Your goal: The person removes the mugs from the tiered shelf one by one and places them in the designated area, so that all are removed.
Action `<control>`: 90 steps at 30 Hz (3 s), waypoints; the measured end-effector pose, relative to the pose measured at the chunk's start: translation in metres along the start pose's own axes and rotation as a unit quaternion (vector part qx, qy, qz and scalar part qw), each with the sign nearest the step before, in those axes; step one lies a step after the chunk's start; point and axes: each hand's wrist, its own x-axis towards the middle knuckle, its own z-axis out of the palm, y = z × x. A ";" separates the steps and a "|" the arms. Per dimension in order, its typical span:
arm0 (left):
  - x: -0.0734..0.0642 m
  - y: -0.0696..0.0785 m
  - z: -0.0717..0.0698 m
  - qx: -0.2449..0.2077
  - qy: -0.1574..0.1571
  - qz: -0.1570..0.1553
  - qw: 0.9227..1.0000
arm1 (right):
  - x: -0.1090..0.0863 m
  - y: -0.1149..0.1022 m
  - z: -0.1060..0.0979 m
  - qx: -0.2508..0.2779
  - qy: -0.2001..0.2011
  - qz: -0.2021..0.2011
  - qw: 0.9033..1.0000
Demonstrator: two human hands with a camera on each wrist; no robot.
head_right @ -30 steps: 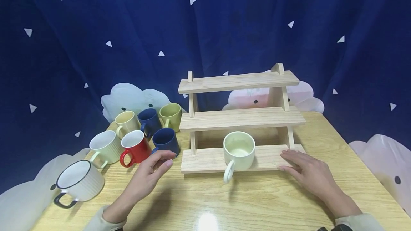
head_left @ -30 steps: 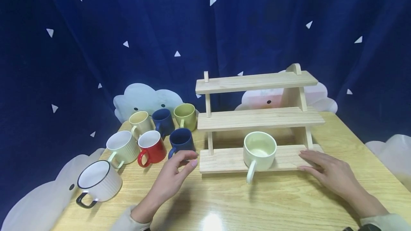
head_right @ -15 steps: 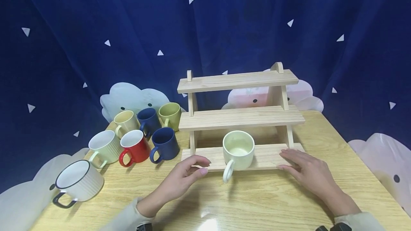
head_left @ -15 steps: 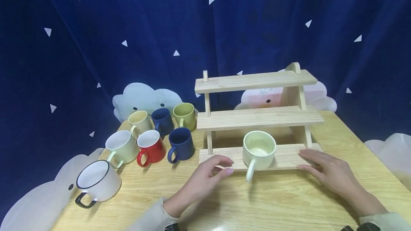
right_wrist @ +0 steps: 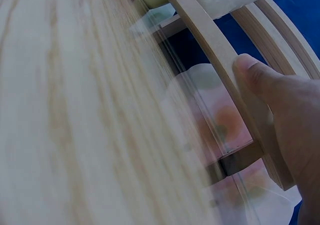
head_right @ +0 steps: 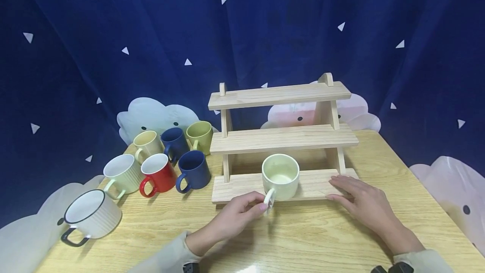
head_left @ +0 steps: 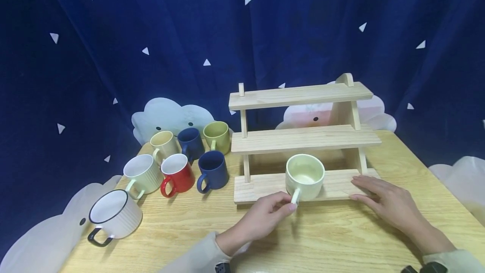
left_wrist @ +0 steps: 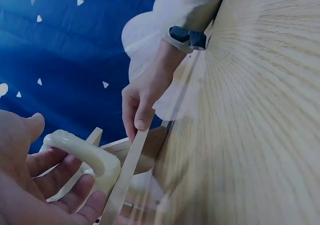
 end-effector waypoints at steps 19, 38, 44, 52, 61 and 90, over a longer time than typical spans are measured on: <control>0.001 0.001 -0.015 0.054 0.059 0.000 0.997 | 0.003 -0.002 0.000 0.000 -0.002 0.001 1.000; -0.025 -0.001 -0.043 0.061 0.096 -0.037 0.993 | 0.000 -0.001 0.000 -0.001 -0.007 0.003 1.000; -0.042 0.003 -0.051 -0.011 0.102 -0.056 0.993 | 0.000 -0.001 0.000 -0.002 -0.004 -0.002 1.000; -0.068 0.001 -0.063 -0.059 0.122 -0.075 0.988 | 0.000 0.000 0.000 -0.004 0.003 -0.006 1.000; -0.097 -0.004 -0.078 -0.037 0.166 -0.115 0.979 | -0.002 0.002 0.002 0.002 0.003 -0.002 1.000; -0.185 -0.031 -0.121 0.012 0.345 -0.163 0.924 | 0.004 0.001 0.000 -0.001 0.002 -0.006 1.000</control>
